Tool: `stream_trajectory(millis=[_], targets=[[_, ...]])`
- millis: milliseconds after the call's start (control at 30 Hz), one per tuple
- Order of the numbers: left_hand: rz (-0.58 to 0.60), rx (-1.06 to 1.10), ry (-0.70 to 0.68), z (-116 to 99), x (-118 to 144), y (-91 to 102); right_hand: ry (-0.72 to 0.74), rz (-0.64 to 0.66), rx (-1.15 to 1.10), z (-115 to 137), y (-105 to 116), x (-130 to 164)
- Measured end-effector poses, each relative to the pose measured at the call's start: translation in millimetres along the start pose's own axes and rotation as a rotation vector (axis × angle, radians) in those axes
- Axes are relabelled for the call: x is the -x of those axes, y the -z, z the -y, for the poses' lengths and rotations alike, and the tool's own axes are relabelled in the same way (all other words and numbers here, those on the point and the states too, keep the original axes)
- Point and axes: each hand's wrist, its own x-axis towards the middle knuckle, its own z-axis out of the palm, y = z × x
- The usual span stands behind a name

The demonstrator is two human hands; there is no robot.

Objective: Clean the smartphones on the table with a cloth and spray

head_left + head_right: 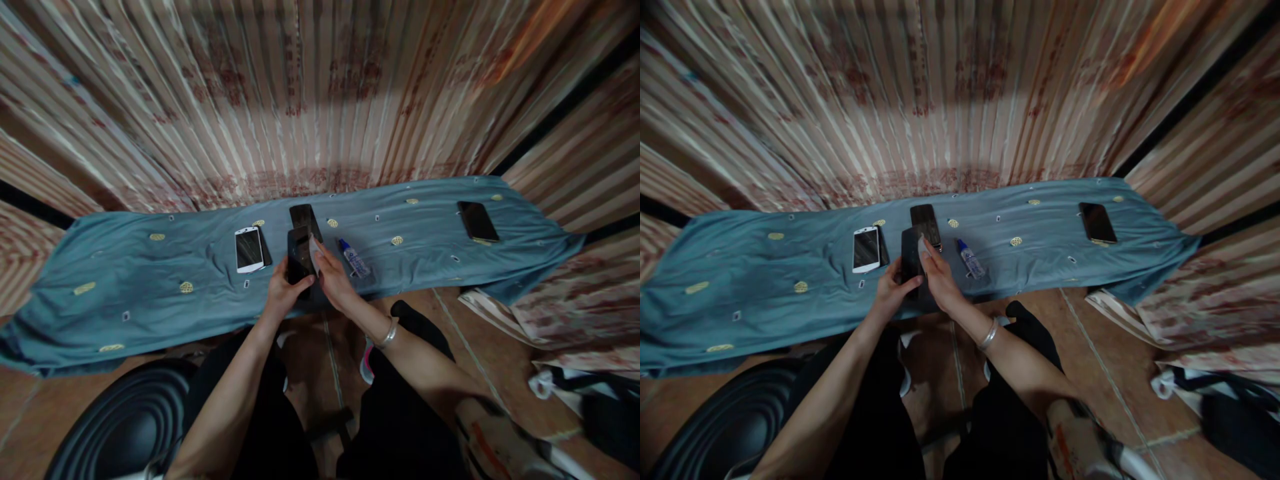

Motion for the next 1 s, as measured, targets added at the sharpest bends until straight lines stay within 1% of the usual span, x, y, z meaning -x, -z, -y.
stream_trajectory(millis=[67,133,233,333,500,667,733,900,1000], targets=[[0.035,0.127,0.067,0.4,-1.5,-0.5,-0.045,0.069,0.030,3.6,-5.3,8.1],[0.085,0.229,0.121,-1.2,-0.6,-2.0,-0.046,0.128,0.085,9.1,-9.7,14.8],[0.143,0.304,0.184,-4.4,4.9,-6.1,-0.028,0.164,0.169,17.1,-12.2,17.5],[0.202,0.333,0.251,-5.3,12.3,-11.3,-0.022,0.167,0.217,20.8,-7.5,10.0],[0.317,0.349,0.321,-3.1,22.0,-16.1,0.044,0.100,0.253,20.2,8.3,-7.8],[0.350,0.340,0.399,-6.4,27.0,-12.0,0.097,0.073,0.245,14.3,15.0,-13.4],[0.356,0.373,0.416,-9.5,27.6,-9.1,0.091,0.075,0.244,9.4,14.5,-13.5],[0.308,0.459,0.432,-19.6,25.9,-1.9,0.047,0.092,0.240,-2.5,10.2,-13.2],[0.314,0.529,0.429,-25.6,24.4,1.8,0.036,0.091,0.234,-5.0,7.3,-13.2]])
